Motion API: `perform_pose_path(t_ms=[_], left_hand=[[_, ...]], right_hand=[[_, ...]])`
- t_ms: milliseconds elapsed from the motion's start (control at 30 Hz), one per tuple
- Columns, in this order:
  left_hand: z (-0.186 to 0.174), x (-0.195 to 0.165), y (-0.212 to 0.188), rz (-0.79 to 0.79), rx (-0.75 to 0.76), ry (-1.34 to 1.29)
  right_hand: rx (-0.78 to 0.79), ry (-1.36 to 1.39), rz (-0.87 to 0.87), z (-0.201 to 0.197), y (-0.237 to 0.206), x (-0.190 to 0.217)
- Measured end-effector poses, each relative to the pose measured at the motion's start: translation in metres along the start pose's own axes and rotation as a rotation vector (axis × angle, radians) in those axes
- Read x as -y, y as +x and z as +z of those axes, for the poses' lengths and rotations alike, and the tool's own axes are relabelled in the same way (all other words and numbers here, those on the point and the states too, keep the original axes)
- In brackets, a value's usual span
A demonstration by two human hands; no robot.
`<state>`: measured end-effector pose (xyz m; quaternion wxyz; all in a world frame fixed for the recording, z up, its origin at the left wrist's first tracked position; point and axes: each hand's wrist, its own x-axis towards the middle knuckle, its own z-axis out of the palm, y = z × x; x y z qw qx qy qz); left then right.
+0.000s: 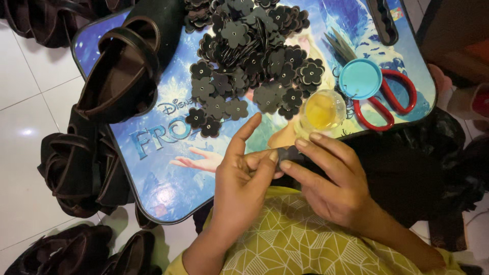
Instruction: The person sits on the floor with a lap tray holding black flower-shaped fabric pieces, a small container of glue, and scissors. The person picks up flower pieces, presses them onto the straps of black Mary Jane shoes, and places finished shoes in rows on the floor.
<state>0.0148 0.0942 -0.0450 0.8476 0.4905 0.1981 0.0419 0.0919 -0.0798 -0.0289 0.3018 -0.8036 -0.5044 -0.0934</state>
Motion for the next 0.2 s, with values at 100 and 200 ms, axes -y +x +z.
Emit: perform_pose_path(t_ms=[100, 200], left_hand=[[-0.0016, -0.0023, -0.0026, -0.029, 0.012, 0.025], [-0.0008, -0.0055, -0.0082, -0.057, 0.027, 0.073]], right_hand=[[-0.014, -0.037, 0.027, -0.0050, -0.0049, 0.0003], [-0.033, -0.037, 0.068, -0.0040, -0.0081, 0.0003]])
